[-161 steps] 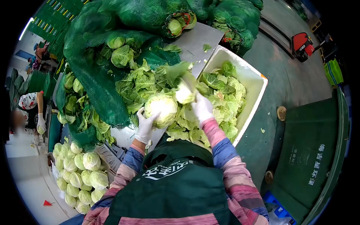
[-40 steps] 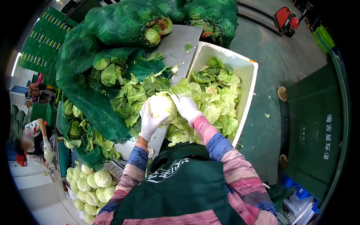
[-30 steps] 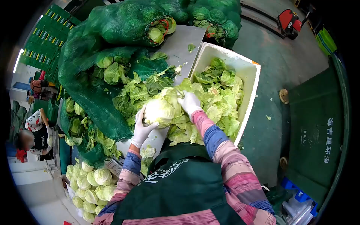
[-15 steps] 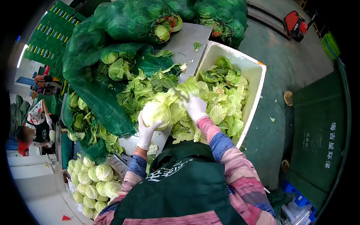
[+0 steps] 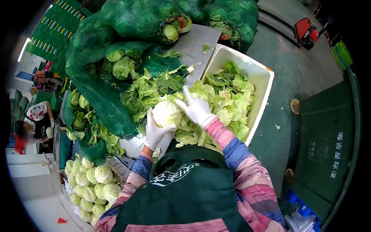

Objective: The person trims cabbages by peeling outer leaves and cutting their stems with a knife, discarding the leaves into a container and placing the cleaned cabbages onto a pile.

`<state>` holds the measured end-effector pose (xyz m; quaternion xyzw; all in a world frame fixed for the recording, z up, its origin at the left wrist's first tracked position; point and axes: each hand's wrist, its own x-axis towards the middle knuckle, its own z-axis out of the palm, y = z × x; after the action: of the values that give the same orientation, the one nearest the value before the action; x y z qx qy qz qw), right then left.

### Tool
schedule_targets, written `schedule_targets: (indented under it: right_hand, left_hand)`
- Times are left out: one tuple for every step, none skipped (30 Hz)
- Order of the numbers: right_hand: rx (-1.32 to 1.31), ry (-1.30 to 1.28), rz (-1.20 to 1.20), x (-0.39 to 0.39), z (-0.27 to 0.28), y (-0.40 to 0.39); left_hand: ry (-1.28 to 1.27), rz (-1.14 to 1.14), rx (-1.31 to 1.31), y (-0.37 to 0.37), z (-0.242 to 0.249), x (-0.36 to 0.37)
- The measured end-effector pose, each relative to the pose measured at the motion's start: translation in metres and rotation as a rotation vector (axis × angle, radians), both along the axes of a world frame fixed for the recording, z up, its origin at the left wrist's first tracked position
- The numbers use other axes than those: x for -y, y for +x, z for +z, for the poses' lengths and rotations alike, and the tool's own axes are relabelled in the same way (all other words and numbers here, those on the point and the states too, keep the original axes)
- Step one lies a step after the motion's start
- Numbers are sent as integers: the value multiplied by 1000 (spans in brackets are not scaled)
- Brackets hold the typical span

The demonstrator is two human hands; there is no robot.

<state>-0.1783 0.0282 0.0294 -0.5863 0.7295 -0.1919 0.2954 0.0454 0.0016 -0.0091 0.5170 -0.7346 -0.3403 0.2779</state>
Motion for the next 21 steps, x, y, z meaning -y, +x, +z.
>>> schedule_targets:
  right_hand:
    - [-72, -70, 91, -2, -1, 9]
    - [-142, -140, 183, -5, -5, 17]
    - [-185, -242, 208, -5, -11, 24]
    - [-185, -241, 206, -2, -16, 27]
    - [-214, -184, 209, 1, -21, 29]
    - [-241, -127, 212, 4, -21, 30]
    - [-201, -109, 198, 6, -18, 28]
    - [-202, -109, 197, 12, -18, 23]
    - [-131, -105, 117, 18, -18, 16]
    - [-61, -101, 40, 24, -18, 11]
    - [-77, -59, -8, 31, -18, 7]
    - [-73, -58, -10, 31, -18, 9]
    - [-55, -87, 39, 32, -17, 10]
    - [-38, -114, 90, 32, -17, 12]
    - [-84, -80, 83, 33, -16, 18]
    - [-83, -77, 85, 34, -20, 19]
    - [-43, -71, 19, 35, -27, 21]
    - [-2, -65, -44, 37, -35, 25]
    - [-2, -91, -92, 38, -45, 22]
    - [-5, -75, -150, 40, -57, 19]
    - [11, 8, -189, 42, -64, 12]
  left_hand:
    - [-50, -2, 90, -6, 7, -2]
    - [-51, -6, 85, -12, 8, -3]
    - [-87, -25, 130, -16, 9, -4]
    - [-122, -45, 177, -19, 11, -6]
    - [-101, -46, 139, -22, 13, -7]
    - [-99, -48, 140, -21, 12, -8]
    - [-126, -40, 187, -21, 11, -8]
    - [-155, -31, 232, -21, 11, -8]
    - [-96, -49, 218, -20, 16, -8]
    - [-97, -46, 215, -18, 16, -9]
    - [-115, -82, 202, -16, 16, -10]
    - [-131, -123, 195, -13, 15, -12]
    - [-103, -125, 179, -9, 14, -12]
    - [-103, -128, 181, -4, 11, -10]
    - [-70, -142, 102, 3, 7, -8]
    - [-37, -153, 23, 10, 4, -6]
    - [-24, -169, -4, 18, 0, -5]
    - [-20, -161, -1, 24, 1, -3]
    - [-23, -191, 37, 30, 3, -1]
    - [-25, -223, 76, 37, 5, -1]
    - [-2, -213, 84, 42, 5, -2]
